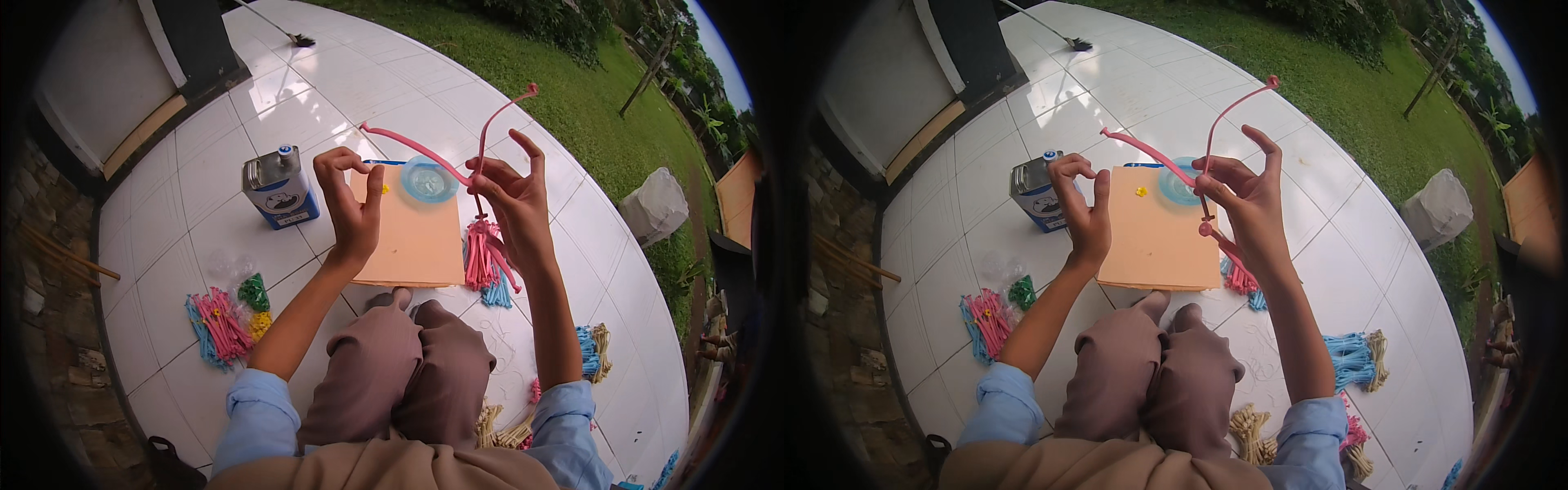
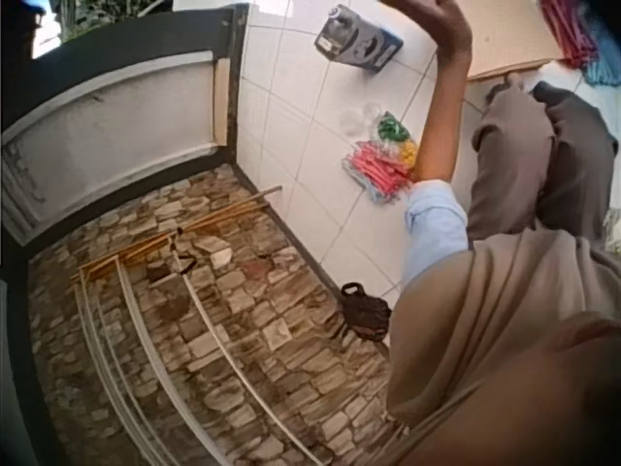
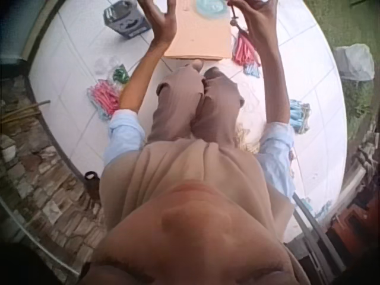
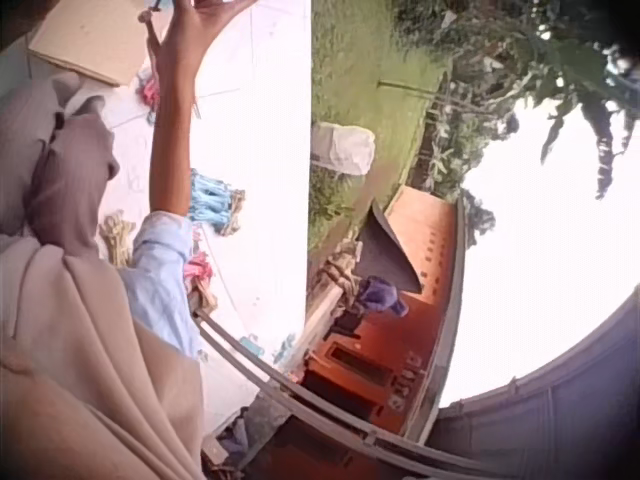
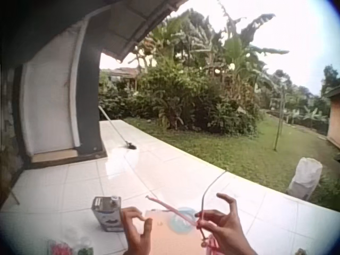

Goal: The person applies adhesive from a blue bowl to long pink strips using their fingers, then stacks the treated strips together.

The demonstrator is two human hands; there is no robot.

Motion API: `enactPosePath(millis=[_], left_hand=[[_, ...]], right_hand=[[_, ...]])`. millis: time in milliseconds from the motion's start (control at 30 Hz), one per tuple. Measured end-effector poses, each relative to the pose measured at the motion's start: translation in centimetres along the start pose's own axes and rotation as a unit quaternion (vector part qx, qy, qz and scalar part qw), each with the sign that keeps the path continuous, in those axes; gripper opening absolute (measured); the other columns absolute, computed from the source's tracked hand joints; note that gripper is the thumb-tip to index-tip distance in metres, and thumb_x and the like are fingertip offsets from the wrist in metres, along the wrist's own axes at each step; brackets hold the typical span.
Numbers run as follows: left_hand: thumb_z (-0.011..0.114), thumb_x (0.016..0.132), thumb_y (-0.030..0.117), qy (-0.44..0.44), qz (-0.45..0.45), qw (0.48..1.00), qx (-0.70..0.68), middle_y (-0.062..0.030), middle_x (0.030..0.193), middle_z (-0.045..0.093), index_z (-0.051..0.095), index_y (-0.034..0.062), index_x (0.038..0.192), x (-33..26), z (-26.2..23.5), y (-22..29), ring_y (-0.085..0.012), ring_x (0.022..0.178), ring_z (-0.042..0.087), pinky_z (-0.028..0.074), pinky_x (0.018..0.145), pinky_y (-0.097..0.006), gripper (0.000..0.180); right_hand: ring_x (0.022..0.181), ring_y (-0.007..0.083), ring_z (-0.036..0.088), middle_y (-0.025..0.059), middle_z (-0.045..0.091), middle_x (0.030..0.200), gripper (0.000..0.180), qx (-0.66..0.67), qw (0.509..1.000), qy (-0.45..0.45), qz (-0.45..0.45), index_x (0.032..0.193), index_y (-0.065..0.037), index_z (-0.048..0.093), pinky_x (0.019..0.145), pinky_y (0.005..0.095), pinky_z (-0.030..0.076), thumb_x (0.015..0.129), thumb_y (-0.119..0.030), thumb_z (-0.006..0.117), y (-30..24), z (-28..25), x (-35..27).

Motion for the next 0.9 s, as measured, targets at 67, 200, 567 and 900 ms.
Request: enactPosePath(millis=[67, 200, 567, 900], left_hand=[[0.051, 0.092, 0.029, -0.112, -0.134, 0.977, -0.119, -0.0088, 0.093, 0.047, 0.046, 0.0019, 0.093, -0.6, -0.7, 0.3, -0.0206, 0.088, 0.048, 0.038, 0.082, -0.033, 0.028], [0.058, 0.090, 0.023, -0.200, -0.224, 0.932, -0.201, -0.0081, 0.092, 0.057, 0.048, 0.0008, 0.103, -1.5, -2.4, 1.6, -0.0159, 0.086, 0.057, 0.043, 0.082, -0.032, 0.027], [0.057, 0.089, 0.011, -0.086, -0.207, 0.972, 0.066, -0.0134, 0.098, 0.055, 0.048, 0.0007, 0.088, -4.8, -15.3, -12.7, -0.0245, 0.077, 0.060, 0.049, 0.062, -0.033, 0.013], [0.063, 0.084, 0.027, -0.181, -0.464, 0.847, 0.188, -0.0186, 0.093, 0.062, 0.044, 0.0057, 0.111, -20.1, -15.6, -32.6, -0.0352, 0.088, 0.060, 0.046, 0.077, -0.042, 0.040]], right_hand=[[0.091, 0.0203, 0.061, 0.0174, 0.061, 0.100, 0.075, 0.019, 0.999, -0.008, -0.042, 0.131, -0.003, 0.018, 0.089, 0.0357, 0.047, 0.077, -0.006, 0.071, -0.9, 3.6, 1.5], [0.093, 0.0222, 0.061, 0.0186, 0.060, 0.101, 0.077, 0.087, 0.994, -0.016, -0.058, 0.131, 0.000, 0.014, 0.091, 0.0352, 0.046, 0.078, -0.003, 0.069, 0.7, 11.0, 3.7], [0.106, 0.0256, 0.050, 0.0222, 0.040, 0.125, 0.076, -0.010, 0.927, -0.109, 0.358, 0.140, -0.005, 0.004, 0.096, 0.0366, 0.041, 0.083, -0.006, 0.054, 22.6, 19.0, -2.6], [0.119, 0.0347, 0.040, 0.0296, 0.035, 0.128, 0.074, -0.121, 0.840, -0.038, 0.527, 0.138, -0.006, -0.003, 0.096, 0.0412, 0.034, 0.081, 0.001, 0.043, 39.9, 25.9, -3.2]])
Point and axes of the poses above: each hand's wrist, its own x-axis towards the middle knuckle, its own z-axis out of the palm, y = z × x, the point moved 7 cm from there along x, towards the middle knuckle
